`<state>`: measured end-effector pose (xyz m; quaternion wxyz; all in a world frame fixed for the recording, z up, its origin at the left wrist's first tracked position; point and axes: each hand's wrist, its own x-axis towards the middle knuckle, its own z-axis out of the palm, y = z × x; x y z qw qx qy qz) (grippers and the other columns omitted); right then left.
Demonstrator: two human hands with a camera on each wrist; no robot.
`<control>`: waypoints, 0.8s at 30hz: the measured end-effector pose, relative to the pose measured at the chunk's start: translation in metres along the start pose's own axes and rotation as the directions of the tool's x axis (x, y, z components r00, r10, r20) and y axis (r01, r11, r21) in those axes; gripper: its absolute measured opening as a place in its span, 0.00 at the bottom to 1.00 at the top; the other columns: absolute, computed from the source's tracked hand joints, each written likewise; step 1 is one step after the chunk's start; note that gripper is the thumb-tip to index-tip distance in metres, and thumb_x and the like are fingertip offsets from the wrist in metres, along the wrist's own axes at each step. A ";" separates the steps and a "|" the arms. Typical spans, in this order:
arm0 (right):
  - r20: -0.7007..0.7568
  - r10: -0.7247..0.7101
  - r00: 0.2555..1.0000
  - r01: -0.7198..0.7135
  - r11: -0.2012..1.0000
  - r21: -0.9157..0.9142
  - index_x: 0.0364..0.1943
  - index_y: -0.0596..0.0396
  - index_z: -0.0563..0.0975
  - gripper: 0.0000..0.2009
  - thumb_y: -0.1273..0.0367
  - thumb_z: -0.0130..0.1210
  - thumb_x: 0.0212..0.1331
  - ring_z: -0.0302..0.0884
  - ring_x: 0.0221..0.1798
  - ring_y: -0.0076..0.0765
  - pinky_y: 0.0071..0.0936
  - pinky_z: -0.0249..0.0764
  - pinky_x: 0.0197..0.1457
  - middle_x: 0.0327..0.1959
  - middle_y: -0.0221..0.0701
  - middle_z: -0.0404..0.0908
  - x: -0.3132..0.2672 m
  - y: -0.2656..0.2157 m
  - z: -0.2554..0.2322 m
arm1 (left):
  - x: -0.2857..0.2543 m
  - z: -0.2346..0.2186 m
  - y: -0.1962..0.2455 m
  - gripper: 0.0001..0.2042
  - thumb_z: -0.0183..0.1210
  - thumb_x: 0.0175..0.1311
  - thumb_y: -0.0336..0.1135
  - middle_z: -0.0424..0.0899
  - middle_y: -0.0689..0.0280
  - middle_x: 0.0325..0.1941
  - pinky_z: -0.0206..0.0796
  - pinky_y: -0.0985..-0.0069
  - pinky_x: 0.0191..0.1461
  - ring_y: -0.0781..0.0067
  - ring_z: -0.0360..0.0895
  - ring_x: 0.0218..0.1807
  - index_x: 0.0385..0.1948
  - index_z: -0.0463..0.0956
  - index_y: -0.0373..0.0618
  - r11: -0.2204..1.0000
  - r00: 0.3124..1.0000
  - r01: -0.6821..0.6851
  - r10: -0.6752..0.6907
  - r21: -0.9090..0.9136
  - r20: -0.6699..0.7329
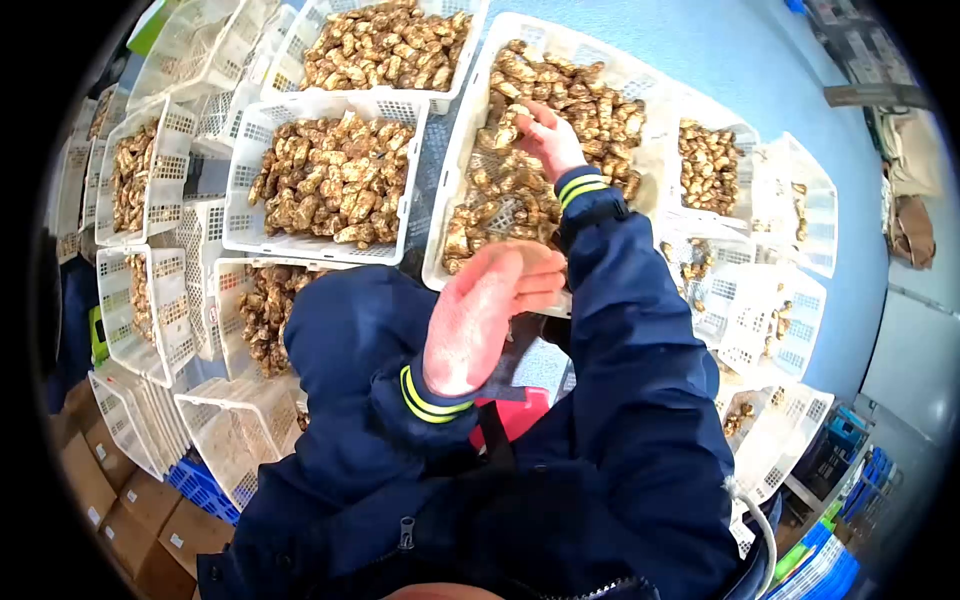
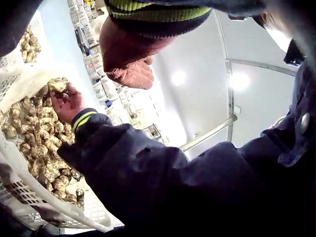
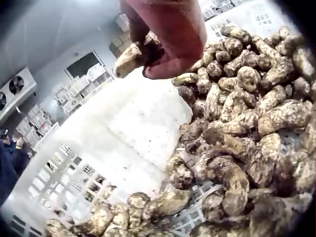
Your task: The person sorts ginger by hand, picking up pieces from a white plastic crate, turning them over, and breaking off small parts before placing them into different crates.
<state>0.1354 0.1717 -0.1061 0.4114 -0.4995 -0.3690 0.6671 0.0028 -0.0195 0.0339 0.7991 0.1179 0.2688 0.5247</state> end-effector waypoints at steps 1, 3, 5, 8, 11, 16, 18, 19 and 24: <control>0.444 -0.138 0.886 -0.043 0.927 0.373 0.58 0.58 0.58 0.24 0.70 0.46 0.57 0.71 0.35 0.22 0.34 0.68 0.44 0.29 0.22 0.72 0.009 0.013 -0.029 | -0.001 0.001 -0.001 0.15 0.44 0.65 0.40 0.74 0.57 0.45 0.63 0.71 0.50 0.66 0.72 0.46 0.44 0.68 0.37 1.000 1.000 -0.011 0.011 0.016 0.009; 0.490 -0.209 0.846 -0.113 0.829 0.548 0.59 0.57 0.56 0.23 0.70 0.44 0.59 0.70 0.32 0.21 0.32 0.68 0.44 0.24 0.16 0.68 -0.012 0.007 -0.027 | -0.002 0.001 -0.004 0.15 0.45 0.64 0.40 0.74 0.56 0.45 0.63 0.71 0.50 0.66 0.72 0.46 0.44 0.68 0.37 0.999 0.999 -0.031 0.030 0.038 0.017; 0.448 -0.201 0.871 -0.009 0.906 0.424 0.59 0.57 0.56 0.26 0.67 0.48 0.56 0.70 0.37 0.25 0.29 0.68 0.43 0.31 0.22 0.71 -0.055 -0.025 -0.001 | 0.003 -0.005 -0.014 0.16 0.47 0.63 0.41 0.75 0.57 0.43 0.64 0.71 0.49 0.66 0.73 0.45 0.44 0.69 0.38 0.999 0.999 -0.033 0.032 0.040 0.015; 0.351 -0.179 0.919 0.109 0.971 0.212 0.59 0.60 0.57 0.30 0.66 0.53 0.52 0.71 0.44 0.30 0.27 0.66 0.46 0.41 0.32 0.74 -0.080 -0.046 0.021 | 0.008 -0.016 -0.023 0.15 0.48 0.62 0.41 0.77 0.58 0.42 0.65 0.71 0.48 0.66 0.75 0.42 0.43 0.70 0.38 0.996 0.999 -0.042 0.042 0.081 0.001; 0.314 -0.245 0.917 0.187 0.961 0.203 0.56 0.62 0.60 0.28 0.67 0.54 0.50 0.72 0.42 0.27 0.22 0.65 0.44 0.41 0.33 0.75 -0.095 -0.059 0.037 | 0.011 -0.019 -0.024 0.15 0.48 0.62 0.41 0.77 0.59 0.42 0.66 0.72 0.46 0.66 0.75 0.42 0.42 0.70 0.39 0.994 0.998 -0.045 0.049 0.099 -0.039; 0.380 -0.281 0.882 0.210 0.953 0.216 0.52 0.66 0.63 0.27 0.65 0.55 0.48 0.72 0.43 0.32 0.25 0.63 0.51 0.40 0.38 0.76 -0.110 -0.074 0.027 | 0.016 -0.025 -0.020 0.19 0.50 0.60 0.48 0.76 0.55 0.42 0.65 0.70 0.46 0.63 0.74 0.41 0.44 0.68 0.41 0.993 0.998 -0.038 0.044 0.115 -0.054; 0.350 -0.224 0.910 0.166 0.968 0.187 0.54 0.66 0.62 0.29 0.64 0.56 0.49 0.71 0.45 0.32 0.27 0.63 0.54 0.40 0.38 0.75 -0.128 -0.084 0.037 | 0.017 -0.022 -0.021 0.21 0.49 0.59 0.50 0.76 0.55 0.42 0.65 0.69 0.46 0.63 0.74 0.42 0.46 0.67 0.43 0.998 0.988 0.013 -0.003 0.068 -0.152; 0.376 -0.202 0.905 0.160 0.977 0.139 0.55 0.65 0.61 0.29 0.64 0.56 0.49 0.71 0.46 0.32 0.27 0.62 0.54 0.42 0.38 0.75 -0.137 -0.088 0.038 | 0.016 -0.022 -0.021 0.21 0.49 0.59 0.50 0.76 0.55 0.42 0.65 0.69 0.46 0.63 0.74 0.42 0.46 0.67 0.43 0.997 0.988 0.012 -0.001 0.071 -0.153; 0.395 -0.133 0.909 0.055 0.978 0.202 0.62 0.56 0.52 0.37 0.68 0.58 0.46 0.69 0.48 0.25 0.20 0.63 0.52 0.51 0.33 0.69 -0.179 -0.086 0.047 | 0.016 -0.027 -0.026 0.17 0.49 0.61 0.48 0.77 0.57 0.37 0.68 0.69 0.42 0.66 0.75 0.36 0.42 0.68 0.45 0.997 0.986 0.016 -0.003 0.078 -0.167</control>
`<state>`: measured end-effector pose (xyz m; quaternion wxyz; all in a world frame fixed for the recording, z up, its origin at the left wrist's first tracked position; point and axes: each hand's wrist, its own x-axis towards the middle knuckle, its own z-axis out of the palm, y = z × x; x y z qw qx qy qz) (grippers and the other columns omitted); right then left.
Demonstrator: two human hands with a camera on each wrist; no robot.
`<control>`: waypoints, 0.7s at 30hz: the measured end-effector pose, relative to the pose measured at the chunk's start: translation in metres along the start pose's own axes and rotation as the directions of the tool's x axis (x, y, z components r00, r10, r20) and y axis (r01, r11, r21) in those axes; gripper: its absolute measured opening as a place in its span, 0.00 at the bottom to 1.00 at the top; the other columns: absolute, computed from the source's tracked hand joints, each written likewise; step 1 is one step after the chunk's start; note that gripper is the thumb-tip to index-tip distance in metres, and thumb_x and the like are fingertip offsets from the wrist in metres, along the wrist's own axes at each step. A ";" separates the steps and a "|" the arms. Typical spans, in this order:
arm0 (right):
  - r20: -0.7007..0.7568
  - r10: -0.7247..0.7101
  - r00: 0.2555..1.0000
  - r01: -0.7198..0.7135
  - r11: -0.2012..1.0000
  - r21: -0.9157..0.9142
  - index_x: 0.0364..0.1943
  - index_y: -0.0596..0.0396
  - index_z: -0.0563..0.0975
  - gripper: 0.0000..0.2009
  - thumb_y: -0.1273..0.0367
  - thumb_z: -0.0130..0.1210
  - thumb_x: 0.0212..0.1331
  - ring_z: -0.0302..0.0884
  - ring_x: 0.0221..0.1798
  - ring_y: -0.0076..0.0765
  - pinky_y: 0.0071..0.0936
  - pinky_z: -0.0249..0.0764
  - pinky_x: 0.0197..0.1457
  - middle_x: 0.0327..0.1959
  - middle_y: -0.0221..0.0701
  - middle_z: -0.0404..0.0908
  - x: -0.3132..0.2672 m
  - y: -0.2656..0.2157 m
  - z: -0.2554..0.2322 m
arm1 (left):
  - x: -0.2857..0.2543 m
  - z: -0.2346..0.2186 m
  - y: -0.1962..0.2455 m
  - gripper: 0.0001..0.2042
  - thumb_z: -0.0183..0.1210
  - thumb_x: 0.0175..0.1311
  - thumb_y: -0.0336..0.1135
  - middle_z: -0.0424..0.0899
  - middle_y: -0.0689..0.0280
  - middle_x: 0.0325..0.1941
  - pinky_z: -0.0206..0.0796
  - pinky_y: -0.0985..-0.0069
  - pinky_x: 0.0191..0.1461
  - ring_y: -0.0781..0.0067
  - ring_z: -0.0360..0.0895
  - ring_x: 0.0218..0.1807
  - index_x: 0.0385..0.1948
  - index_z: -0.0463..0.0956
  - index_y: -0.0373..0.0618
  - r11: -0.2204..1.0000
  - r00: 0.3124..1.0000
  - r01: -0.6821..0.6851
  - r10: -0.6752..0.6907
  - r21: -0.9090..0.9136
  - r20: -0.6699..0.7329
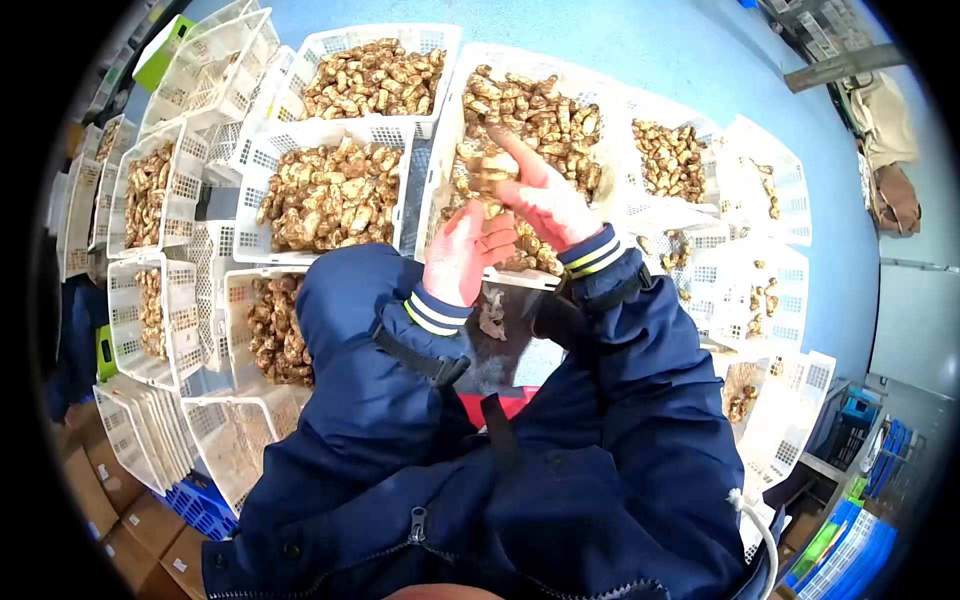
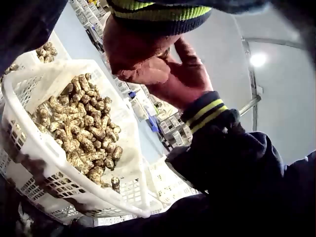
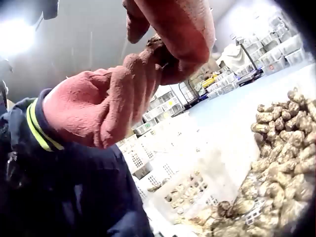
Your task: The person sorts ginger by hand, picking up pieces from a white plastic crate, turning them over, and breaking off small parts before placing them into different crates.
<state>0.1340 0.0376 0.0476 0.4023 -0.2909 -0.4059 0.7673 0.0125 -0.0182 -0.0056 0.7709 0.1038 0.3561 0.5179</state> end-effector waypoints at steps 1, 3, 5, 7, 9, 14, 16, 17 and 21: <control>0.018 -0.036 0.999 0.036 0.999 0.016 0.62 0.57 0.52 0.38 0.70 0.59 0.45 0.68 0.45 0.22 0.18 0.63 0.50 0.52 0.31 0.67 -0.003 0.002 -0.003 | 0.002 -0.003 0.002 0.14 0.48 0.61 0.46 0.78 0.60 0.32 0.69 0.70 0.38 0.68 0.76 0.31 0.40 0.68 0.46 0.996 0.994 -0.018 0.027 -0.087 0.105; -0.083 -0.073 0.994 0.073 0.997 0.002 0.62 0.58 0.53 0.38 0.72 0.59 0.43 0.65 0.36 0.13 0.14 0.64 0.44 0.53 0.25 0.64 -0.007 0.009 -0.005 | 0.004 -0.005 0.002 0.14 0.48 0.62 0.46 0.78 0.60 0.31 0.69 0.70 0.37 0.69 0.76 0.29 0.39 0.68 0.46 0.999 0.993 0.012 -0.006 -0.049 0.114; -0.120 -0.082 0.989 0.079 0.996 -0.028 0.61 0.58 0.54 0.37 0.73 0.59 0.43 0.65 0.35 0.13 0.14 0.64 0.43 0.52 0.26 0.65 -0.007 0.011 -0.007 | 0.004 -0.003 0.000 0.12 0.48 0.62 0.44 0.78 0.59 0.30 0.70 0.71 0.35 0.69 0.76 0.27 0.39 0.68 0.47 0.998 0.998 0.022 -0.026 0.058 0.059; -0.078 -0.068 0.995 0.071 0.997 0.038 0.58 0.61 0.59 0.32 0.75 0.57 0.43 0.69 0.39 0.18 0.14 0.65 0.44 0.51 0.28 0.67 -0.007 0.011 -0.014 | 0.004 -0.003 -0.002 0.12 0.48 0.62 0.44 0.78 0.58 0.31 0.70 0.71 0.35 0.68 0.76 0.27 0.39 0.68 0.47 0.999 0.997 0.039 -0.041 0.027 0.069; -0.087 -0.036 0.996 0.042 0.997 0.063 0.57 0.63 0.59 0.31 0.76 0.56 0.44 0.70 0.42 0.21 0.15 0.66 0.46 0.51 0.29 0.68 -0.008 0.012 -0.024 | 0.004 -0.002 -0.004 0.13 0.48 0.61 0.43 0.79 0.56 0.34 0.69 0.70 0.37 0.66 0.77 0.31 0.40 0.68 0.46 0.996 0.996 0.079 -0.081 0.051 0.038; -0.214 0.001 0.977 0.008 0.999 0.038 0.59 0.62 0.56 0.30 0.77 0.48 0.46 0.72 0.45 0.30 0.24 0.69 0.47 0.44 0.36 0.74 0.013 0.017 -0.043 | 0.003 -0.004 -0.010 0.17 0.50 0.61 0.44 0.77 0.56 0.40 0.68 0.72 0.43 0.66 0.76 0.38 0.45 0.67 0.42 0.996 0.997 0.059 -0.063 0.072 0.054; -0.336 0.070 0.939 -0.035 0.993 0.109 0.60 0.58 0.54 0.29 0.75 0.47 0.51 0.71 0.34 0.29 0.28 0.69 0.42 0.31 0.31 0.73 0.040 0.024 -0.077 | 0.000 0.004 -0.001 0.17 0.49 0.61 0.44 0.77 0.57 0.40 0.67 0.72 0.43 0.67 0.75 0.38 0.45 0.67 0.41 0.998 0.999 0.017 -0.019 0.053 0.050; -0.385 0.056 0.921 -0.026 0.996 0.083 0.60 0.58 0.54 0.28 0.74 0.47 0.52 0.71 0.35 0.28 0.28 0.69 0.41 0.33 0.31 0.73 0.058 0.019 -0.073 | -0.002 0.007 0.002 0.17 0.49 0.61 0.44 0.77 0.57 0.40 0.67 0.73 0.43 0.68 0.75 0.38 0.45 0.67 0.40 0.998 0.999 0.008 -0.011 0.062 0.052; -0.319 -0.249 0.914 0.132 0.929 -0.345 0.59 0.59 0.55 0.27 0.72 0.50 0.54 0.71 0.40 0.27 0.25 0.69 0.43 0.44 0.35 0.73 0.143 0.002 -0.061 | -0.010 0.010 0.006 0.17 0.46 0.63 0.42 0.76 0.58 0.40 0.67 0.75 0.44 0.71 0.75 0.38 0.46 0.67 0.37 1.000 0.997 0.000 0.000 -0.005 0.079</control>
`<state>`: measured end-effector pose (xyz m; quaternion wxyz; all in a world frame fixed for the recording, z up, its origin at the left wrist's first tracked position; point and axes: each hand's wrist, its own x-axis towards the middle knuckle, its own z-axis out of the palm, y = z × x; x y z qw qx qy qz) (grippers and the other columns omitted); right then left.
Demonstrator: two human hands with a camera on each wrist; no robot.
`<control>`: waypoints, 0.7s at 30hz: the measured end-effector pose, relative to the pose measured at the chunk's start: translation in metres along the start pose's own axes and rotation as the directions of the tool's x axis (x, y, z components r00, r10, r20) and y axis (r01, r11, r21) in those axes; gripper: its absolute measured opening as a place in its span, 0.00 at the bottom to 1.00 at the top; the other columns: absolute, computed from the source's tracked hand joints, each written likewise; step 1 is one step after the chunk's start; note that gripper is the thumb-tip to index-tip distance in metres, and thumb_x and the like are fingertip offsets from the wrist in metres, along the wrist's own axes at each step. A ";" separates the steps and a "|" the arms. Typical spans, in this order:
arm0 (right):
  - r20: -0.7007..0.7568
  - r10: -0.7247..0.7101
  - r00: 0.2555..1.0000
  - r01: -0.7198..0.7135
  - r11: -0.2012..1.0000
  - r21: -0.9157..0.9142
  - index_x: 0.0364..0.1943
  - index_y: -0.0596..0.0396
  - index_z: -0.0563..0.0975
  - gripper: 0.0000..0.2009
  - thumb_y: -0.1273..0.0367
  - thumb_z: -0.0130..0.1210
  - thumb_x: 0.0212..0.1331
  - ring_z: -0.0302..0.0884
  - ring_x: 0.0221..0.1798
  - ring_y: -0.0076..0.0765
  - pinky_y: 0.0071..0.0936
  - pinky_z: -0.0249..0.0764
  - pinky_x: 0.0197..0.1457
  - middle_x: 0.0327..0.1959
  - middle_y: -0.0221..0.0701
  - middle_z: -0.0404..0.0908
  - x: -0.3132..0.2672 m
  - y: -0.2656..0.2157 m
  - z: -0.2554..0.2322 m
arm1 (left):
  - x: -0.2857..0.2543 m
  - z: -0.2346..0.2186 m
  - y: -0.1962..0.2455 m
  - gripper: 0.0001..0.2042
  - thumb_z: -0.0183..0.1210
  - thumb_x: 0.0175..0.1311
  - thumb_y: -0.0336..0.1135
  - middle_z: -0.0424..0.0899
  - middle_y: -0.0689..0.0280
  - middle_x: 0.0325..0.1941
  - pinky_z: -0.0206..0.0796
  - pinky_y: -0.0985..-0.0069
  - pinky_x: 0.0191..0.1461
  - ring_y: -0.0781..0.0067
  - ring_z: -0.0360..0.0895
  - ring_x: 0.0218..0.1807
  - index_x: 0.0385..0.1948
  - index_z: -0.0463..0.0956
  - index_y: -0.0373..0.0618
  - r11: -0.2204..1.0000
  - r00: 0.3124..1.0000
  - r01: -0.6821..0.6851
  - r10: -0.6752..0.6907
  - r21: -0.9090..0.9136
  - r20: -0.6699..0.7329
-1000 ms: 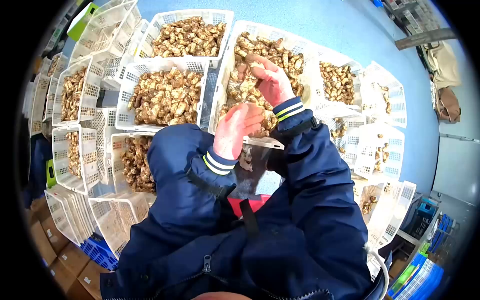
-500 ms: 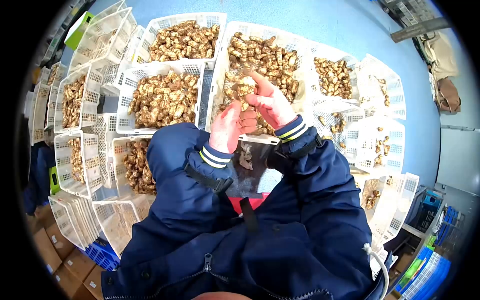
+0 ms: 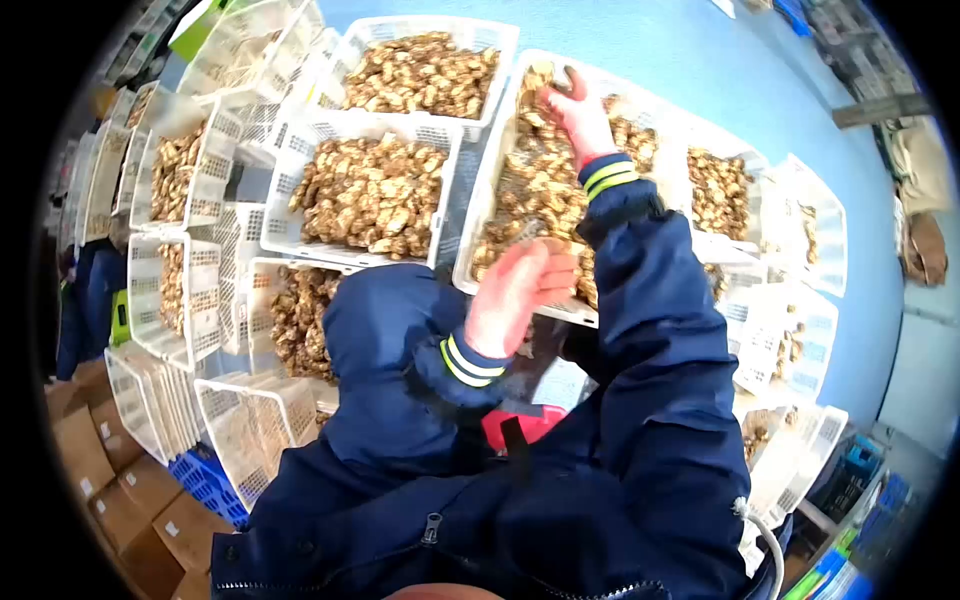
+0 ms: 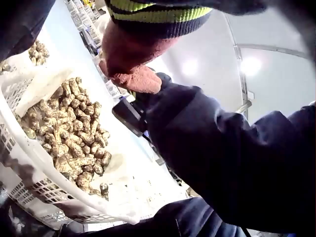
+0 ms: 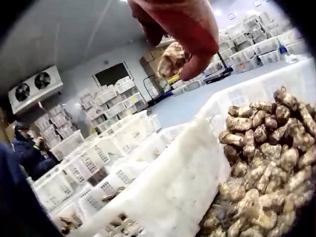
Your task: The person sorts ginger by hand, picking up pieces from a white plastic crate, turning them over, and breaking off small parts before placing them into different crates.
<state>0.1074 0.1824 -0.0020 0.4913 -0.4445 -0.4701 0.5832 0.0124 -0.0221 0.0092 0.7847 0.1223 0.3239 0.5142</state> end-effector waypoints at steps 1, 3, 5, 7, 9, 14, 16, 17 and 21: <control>-0.011 -0.046 0.999 0.040 0.943 -0.331 0.59 0.55 0.57 0.28 0.67 0.51 0.52 0.73 0.44 0.34 0.28 0.69 0.45 0.44 0.38 0.75 0.025 0.012 -0.003 | -0.001 0.003 0.003 0.17 0.45 0.64 0.41 0.76 0.58 0.40 0.67 0.75 0.44 0.71 0.75 0.38 0.46 0.66 0.37 1.000 1.000 -0.003 0.002 -0.013 -0.013; 0.077 -0.180 0.981 0.142 0.383 -0.913 0.56 0.49 0.64 0.26 0.61 0.52 0.49 0.72 0.46 0.40 0.33 0.68 0.47 0.41 0.39 0.77 0.073 0.054 -0.028 | -0.003 0.002 0.005 0.17 0.45 0.64 0.41 0.76 0.57 0.41 0.68 0.74 0.44 0.70 0.75 0.39 0.46 0.66 0.36 0.995 1.000 -0.016 0.018 -0.098 0.021; 0.090 -0.194 0.977 0.104 0.062 -0.993 0.51 0.44 0.69 0.23 0.56 0.51 0.48 0.71 0.47 0.44 0.36 0.67 0.49 0.42 0.40 0.76 0.087 0.076 -0.026 | -0.009 0.008 0.022 0.15 0.44 0.65 0.38 0.76 0.57 0.41 0.67 0.76 0.44 0.70 0.75 0.40 0.46 0.66 0.36 0.999 1.000 0.001 0.000 -0.044 0.031; 0.176 -0.103 0.979 0.175 -0.024 -0.984 0.51 0.43 0.69 0.23 0.59 0.53 0.47 0.69 0.51 0.41 0.34 0.65 0.52 0.46 0.33 0.74 0.084 0.077 -0.017 | -0.006 0.005 0.024 0.16 0.44 0.65 0.40 0.76 0.61 0.40 0.66 0.78 0.44 0.73 0.74 0.40 0.47 0.65 0.38 0.996 0.996 0.001 0.007 -0.091 0.094; 0.210 -0.131 0.969 0.168 -0.274 -0.947 0.51 0.42 0.69 0.24 0.62 0.56 0.44 0.65 0.54 0.35 0.36 0.60 0.56 0.45 0.26 0.74 0.101 0.120 -0.028 | -0.005 0.004 0.024 0.15 0.44 0.65 0.40 0.75 0.66 0.39 0.63 0.81 0.44 0.78 0.72 0.39 0.47 0.65 0.40 0.993 0.998 0.010 -0.003 -0.117 0.062; 0.238 -0.210 0.948 0.169 -0.299 -0.939 0.47 0.43 0.71 0.23 0.68 0.59 0.41 0.69 0.49 0.36 0.35 0.63 0.53 0.41 0.30 0.75 0.090 0.115 -0.025 | 0.000 0.001 0.015 0.14 0.43 0.65 0.38 0.74 0.68 0.36 0.63 0.82 0.41 0.82 0.71 0.35 0.46 0.65 0.39 0.987 0.996 0.011 0.004 -0.158 0.094; 0.302 -0.249 0.920 0.217 -0.317 -0.923 0.43 0.44 0.74 0.20 0.69 0.60 0.39 0.69 0.48 0.38 0.35 0.63 0.52 0.40 0.32 0.75 0.084 0.114 -0.030 | -0.001 0.003 0.015 0.12 0.43 0.66 0.38 0.73 0.68 0.35 0.62 0.83 0.39 0.83 0.69 0.34 0.44 0.65 0.39 0.987 0.992 0.009 0.012 -0.161 0.129; 0.260 -0.200 0.945 0.195 -0.299 -0.934 0.41 0.46 0.74 0.19 0.69 0.60 0.39 0.69 0.48 0.39 0.35 0.63 0.52 0.39 0.32 0.75 0.081 0.115 -0.033 | -0.002 0.003 0.013 0.12 0.43 0.66 0.38 0.73 0.68 0.35 0.62 0.83 0.39 0.83 0.69 0.34 0.44 0.65 0.39 0.988 0.991 -0.002 0.022 -0.154 0.132; 0.128 -0.170 0.977 0.122 -0.046 -0.991 0.41 0.48 0.74 0.18 0.70 0.57 0.40 0.69 0.48 0.42 0.34 0.64 0.53 0.42 0.36 0.75 0.064 0.112 -0.037 | 0.003 -0.004 0.003 0.12 0.43 0.65 0.38 0.74 0.67 0.34 0.63 0.84 0.37 0.83 0.70 0.33 0.43 0.66 0.40 0.988 0.992 -0.011 0.030 -0.155 0.125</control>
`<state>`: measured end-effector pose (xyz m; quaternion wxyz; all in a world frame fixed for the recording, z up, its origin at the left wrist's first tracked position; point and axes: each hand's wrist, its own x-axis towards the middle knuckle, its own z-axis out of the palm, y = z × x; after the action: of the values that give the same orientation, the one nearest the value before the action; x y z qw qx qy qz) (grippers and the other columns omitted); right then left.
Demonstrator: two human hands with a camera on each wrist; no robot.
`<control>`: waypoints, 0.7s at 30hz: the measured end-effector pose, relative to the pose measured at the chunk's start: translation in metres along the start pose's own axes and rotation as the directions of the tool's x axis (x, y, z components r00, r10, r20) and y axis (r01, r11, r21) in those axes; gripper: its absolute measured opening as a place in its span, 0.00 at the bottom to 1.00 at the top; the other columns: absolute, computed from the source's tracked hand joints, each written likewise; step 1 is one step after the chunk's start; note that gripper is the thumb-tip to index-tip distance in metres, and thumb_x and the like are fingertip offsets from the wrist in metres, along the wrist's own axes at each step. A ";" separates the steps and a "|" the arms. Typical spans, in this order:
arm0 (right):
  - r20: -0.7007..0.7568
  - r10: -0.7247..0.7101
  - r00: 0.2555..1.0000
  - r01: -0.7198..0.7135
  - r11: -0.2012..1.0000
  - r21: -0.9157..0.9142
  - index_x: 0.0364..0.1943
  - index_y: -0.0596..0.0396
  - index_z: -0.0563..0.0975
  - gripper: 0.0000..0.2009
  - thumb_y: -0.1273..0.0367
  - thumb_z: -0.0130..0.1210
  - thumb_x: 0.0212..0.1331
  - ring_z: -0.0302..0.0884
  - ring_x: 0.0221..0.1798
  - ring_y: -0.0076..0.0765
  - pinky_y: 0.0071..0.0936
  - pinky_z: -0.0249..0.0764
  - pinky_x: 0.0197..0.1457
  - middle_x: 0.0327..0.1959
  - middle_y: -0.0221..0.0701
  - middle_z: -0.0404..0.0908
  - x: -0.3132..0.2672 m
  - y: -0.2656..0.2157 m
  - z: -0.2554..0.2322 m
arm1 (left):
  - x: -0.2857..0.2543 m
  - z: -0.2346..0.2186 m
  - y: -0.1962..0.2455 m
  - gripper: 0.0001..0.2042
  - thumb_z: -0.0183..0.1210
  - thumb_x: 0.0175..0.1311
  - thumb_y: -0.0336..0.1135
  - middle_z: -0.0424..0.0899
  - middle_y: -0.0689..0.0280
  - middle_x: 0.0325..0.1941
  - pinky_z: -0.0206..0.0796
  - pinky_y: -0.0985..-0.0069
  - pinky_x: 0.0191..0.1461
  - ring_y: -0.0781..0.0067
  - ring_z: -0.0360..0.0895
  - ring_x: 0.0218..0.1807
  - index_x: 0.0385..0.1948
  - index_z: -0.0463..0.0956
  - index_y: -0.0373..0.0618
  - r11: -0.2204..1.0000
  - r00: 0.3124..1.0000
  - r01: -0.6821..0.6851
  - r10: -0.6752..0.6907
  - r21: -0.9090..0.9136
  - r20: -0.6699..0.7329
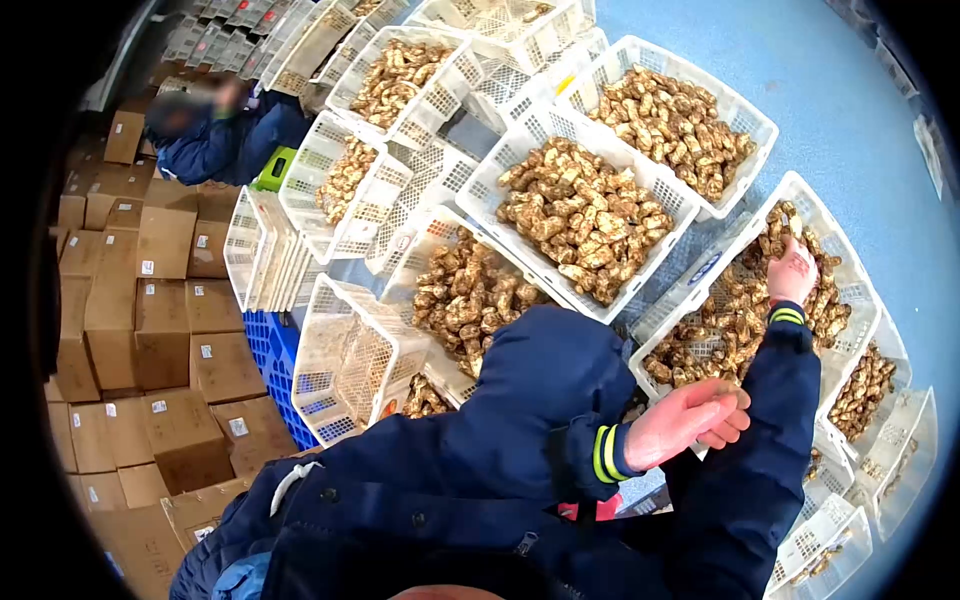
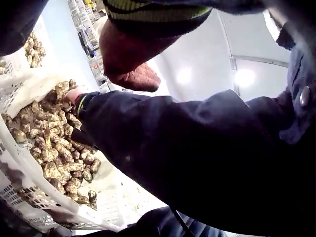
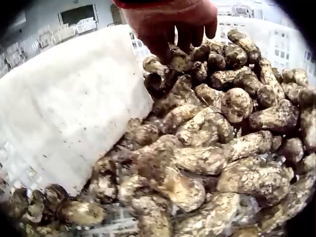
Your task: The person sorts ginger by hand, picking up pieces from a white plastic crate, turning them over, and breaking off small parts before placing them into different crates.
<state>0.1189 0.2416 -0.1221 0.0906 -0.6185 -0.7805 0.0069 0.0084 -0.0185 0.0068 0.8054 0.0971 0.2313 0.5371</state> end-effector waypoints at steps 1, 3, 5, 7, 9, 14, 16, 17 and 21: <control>0.017 0.049 0.999 -0.052 0.979 0.199 0.44 0.49 0.73 0.19 0.70 0.56 0.42 0.70 0.48 0.40 0.31 0.64 0.53 0.43 0.35 0.74 -0.004 0.005 0.000 | 0.002 -0.001 0.000 0.12 0.43 0.65 0.38 0.74 0.67 0.34 0.64 0.84 0.36 0.82 0.70 0.32 0.43 0.66 0.40 1.000 1.000 0.016 -0.016 -0.005 -0.022; 0.198 0.147 0.969 -0.242 0.718 0.652 0.49 0.54 0.70 0.20 0.70 0.54 0.47 0.70 0.49 0.34 0.26 0.64 0.53 0.45 0.33 0.74 -0.014 0.007 -0.012 | 0.002 0.000 0.001 0.11 0.43 0.65 0.37 0.74 0.67 0.34 0.65 0.84 0.34 0.82 0.70 0.31 0.42 0.67 0.41 1.000 0.999 -0.012 0.011 -0.010 -0.040; 0.356 0.034 0.934 -0.357 0.100 0.929 0.56 0.56 0.64 0.22 0.69 0.49 0.54 0.70 0.46 0.25 0.21 0.66 0.48 0.48 0.32 0.71 -0.031 0.016 -0.020 | 0.004 0.001 -0.005 0.11 0.44 0.64 0.38 0.75 0.68 0.33 0.65 0.84 0.33 0.82 0.71 0.30 0.41 0.68 0.43 0.999 0.996 -0.009 0.012 0.039 -0.090; 0.343 -0.060 0.937 -0.348 -0.083 0.934 0.56 0.58 0.63 0.21 0.71 0.47 0.56 0.69 0.48 0.28 0.23 0.65 0.50 0.49 0.33 0.70 -0.054 0.015 -0.057 | 0.006 -0.001 -0.009 0.11 0.45 0.64 0.40 0.76 0.69 0.33 0.65 0.83 0.33 0.82 0.72 0.30 0.40 0.68 0.45 0.997 0.994 0.025 -0.016 0.075 -0.112; 0.223 -0.155 0.963 -0.247 -0.162 0.955 0.55 0.61 0.62 0.20 0.71 0.44 0.58 0.68 0.51 0.31 0.28 0.63 0.55 0.51 0.35 0.69 -0.079 0.018 -0.092 | 0.007 -0.003 -0.015 0.11 0.45 0.64 0.41 0.76 0.68 0.32 0.65 0.83 0.33 0.81 0.72 0.29 0.40 0.67 0.45 0.993 0.993 0.014 0.000 0.119 -0.121; 0.261 -0.249 0.933 -0.329 -0.291 0.898 0.56 0.61 0.61 0.23 0.69 0.50 0.56 0.66 0.54 0.36 0.27 0.61 0.59 0.51 0.36 0.68 -0.130 0.021 -0.171 | 0.010 -0.002 -0.020 0.14 0.45 0.63 0.46 0.76 0.67 0.31 0.65 0.83 0.29 0.82 0.71 0.26 0.39 0.67 0.46 0.981 0.998 0.030 -0.018 0.190 -0.064; 0.327 -0.190 0.926 -0.348 -0.092 0.933 0.57 0.62 0.60 0.29 0.66 0.56 0.51 0.68 0.50 0.30 0.25 0.62 0.55 0.50 0.34 0.70 -0.155 0.007 -0.195 | 0.005 0.002 -0.019 0.18 0.47 0.61 0.52 0.76 0.68 0.31 0.65 0.83 0.28 0.81 0.71 0.26 0.39 0.67 0.45 0.982 0.999 0.016 -0.011 0.186 -0.031; 0.339 -0.182 0.923 -0.347 -0.013 0.938 0.56 0.62 0.61 0.29 0.66 0.57 0.49 0.67 0.50 0.29 0.23 0.62 0.55 0.50 0.33 0.70 -0.166 0.006 -0.199 | 0.008 -0.004 -0.022 0.18 0.47 0.61 0.52 0.76 0.67 0.32 0.67 0.82 0.30 0.80 0.73 0.27 0.39 0.67 0.45 0.993 0.995 0.038 -0.047 0.108 0.084; 0.296 -0.079 0.952 -0.283 0.143 0.948 0.54 0.62 0.64 0.30 0.67 0.59 0.46 0.64 0.53 0.28 0.23 0.59 0.55 0.53 0.33 0.67 -0.193 -0.005 -0.198 | -0.003 0.008 -0.016 0.18 0.46 0.62 0.51 0.78 0.66 0.31 0.69 0.79 0.33 0.76 0.76 0.29 0.37 0.69 0.44 0.957 0.997 0.052 -0.068 0.286 0.047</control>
<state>0.1861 0.0338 0.0474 0.3610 -0.4533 -0.5458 0.6052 0.0241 -0.0272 0.0083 0.8052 0.2201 0.2860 0.4706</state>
